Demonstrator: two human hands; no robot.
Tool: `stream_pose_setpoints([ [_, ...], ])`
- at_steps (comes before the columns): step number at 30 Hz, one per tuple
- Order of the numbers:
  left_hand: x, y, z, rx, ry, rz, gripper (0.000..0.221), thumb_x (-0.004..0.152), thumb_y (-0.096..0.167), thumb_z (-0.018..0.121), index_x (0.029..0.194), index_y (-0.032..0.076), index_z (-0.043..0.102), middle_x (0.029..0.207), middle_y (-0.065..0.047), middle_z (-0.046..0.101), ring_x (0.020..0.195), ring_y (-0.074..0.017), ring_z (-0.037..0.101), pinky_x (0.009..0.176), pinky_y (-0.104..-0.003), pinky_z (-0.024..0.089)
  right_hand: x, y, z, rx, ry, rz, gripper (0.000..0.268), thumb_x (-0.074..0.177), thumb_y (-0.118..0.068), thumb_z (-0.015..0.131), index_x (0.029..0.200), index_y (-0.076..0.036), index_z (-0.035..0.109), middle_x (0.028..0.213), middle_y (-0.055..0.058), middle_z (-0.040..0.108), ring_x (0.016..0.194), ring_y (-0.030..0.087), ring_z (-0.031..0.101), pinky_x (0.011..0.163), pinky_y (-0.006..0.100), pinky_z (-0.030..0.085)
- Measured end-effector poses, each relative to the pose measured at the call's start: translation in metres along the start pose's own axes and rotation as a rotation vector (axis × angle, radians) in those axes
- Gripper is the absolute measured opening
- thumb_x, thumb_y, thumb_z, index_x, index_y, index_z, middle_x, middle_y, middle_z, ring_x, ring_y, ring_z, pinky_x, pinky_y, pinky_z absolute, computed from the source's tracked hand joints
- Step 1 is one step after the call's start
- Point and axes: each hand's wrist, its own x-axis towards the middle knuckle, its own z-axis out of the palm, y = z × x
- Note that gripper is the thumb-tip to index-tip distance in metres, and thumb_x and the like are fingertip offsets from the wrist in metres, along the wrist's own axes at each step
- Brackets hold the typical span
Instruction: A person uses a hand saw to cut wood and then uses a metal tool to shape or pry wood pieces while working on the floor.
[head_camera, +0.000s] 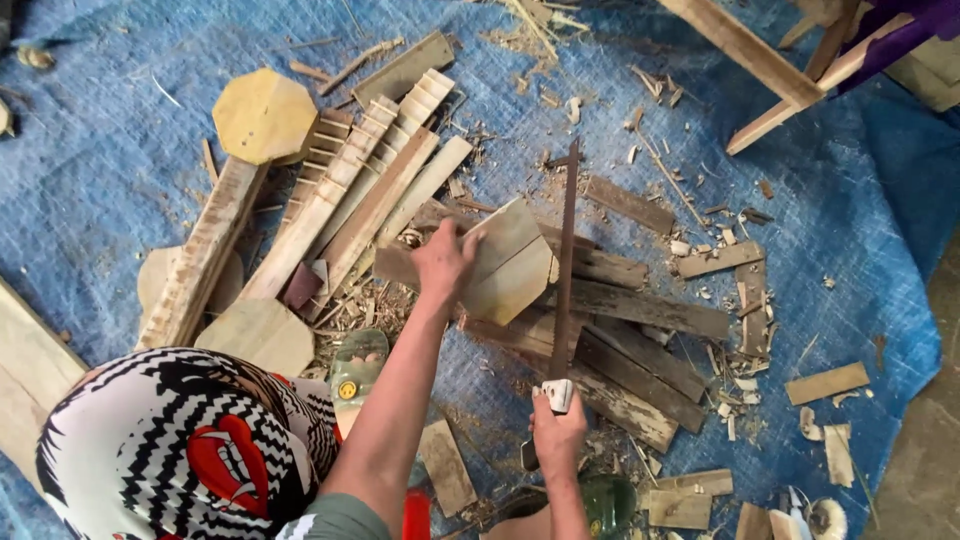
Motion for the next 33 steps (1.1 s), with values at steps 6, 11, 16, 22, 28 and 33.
stream_pose_setpoints([
  [6,0.014,0.02,0.011,-0.269,0.075,0.012,0.034,0.095,0.04,0.065,0.102,0.008,0.061,0.094,-0.014,0.072,0.084,-0.0326,0.067,0.077,-0.043,0.053,0.003,-0.024,-0.003,0.018,0.027,-0.005,0.027,0.091,-0.01,0.067,0.117,-0.004,0.065,0.069,0.008,0.065,0.053,0.015,0.057,0.046,0.029,0.046],
  [11,0.027,0.016,0.033,-0.293,0.005,-0.108,0.032,0.1,0.04,0.057,0.108,0.01,0.061,0.104,-0.013,0.071,0.095,-0.0289,0.067,0.085,-0.043,0.052,0.019,-0.038,0.001,0.027,0.047,-0.004,0.043,0.09,-0.011,0.068,0.131,-0.004,0.06,0.069,0.007,0.064,0.051,0.014,0.056,0.043,0.028,0.044],
  [16,0.011,0.028,0.059,0.323,0.195,0.028,0.049,0.096,0.032,0.058,0.14,0.014,0.05,0.144,-0.019,0.048,0.11,-0.0281,0.052,0.105,-0.052,0.024,0.027,-0.03,0.005,-0.069,0.011,-0.042,0.045,0.091,-0.012,0.068,0.135,-0.004,0.06,0.068,0.006,0.063,0.051,0.014,0.056,0.043,0.029,0.045],
  [22,-0.005,0.063,0.1,0.288,-0.057,0.463,0.072,0.095,0.024,0.059,0.16,0.027,0.028,0.171,-0.015,0.011,0.156,-0.04,0.006,0.117,-0.065,0.015,0.027,-0.027,0.002,-0.16,0.019,-0.041,0.045,0.09,-0.012,0.065,0.135,-0.007,0.061,0.063,0.005,0.063,0.051,0.016,0.057,0.045,0.03,0.044],
  [28,0.027,0.041,0.15,0.488,-0.118,0.46,0.07,0.104,0.048,0.027,0.158,0.005,0.035,0.168,-0.014,0.028,0.156,-0.0384,0.016,0.11,-0.061,0.015,0.012,-0.026,-0.006,-0.176,0.072,-0.119,0.035,0.088,-0.013,0.069,0.123,-0.005,0.066,0.074,0.006,0.072,0.055,0.015,0.059,0.047,0.031,0.045],
  [33,0.018,0.039,0.14,0.421,-0.053,0.493,0.065,0.104,0.042,0.031,0.154,0.002,0.042,0.167,-0.016,0.03,0.156,-0.0407,0.018,0.111,-0.055,0.015,-0.01,-0.022,-0.02,-0.326,0.06,-0.017,0.046,0.088,-0.021,0.071,0.13,-0.006,0.065,0.073,0.009,0.072,0.054,0.018,0.061,0.046,0.033,0.045],
])
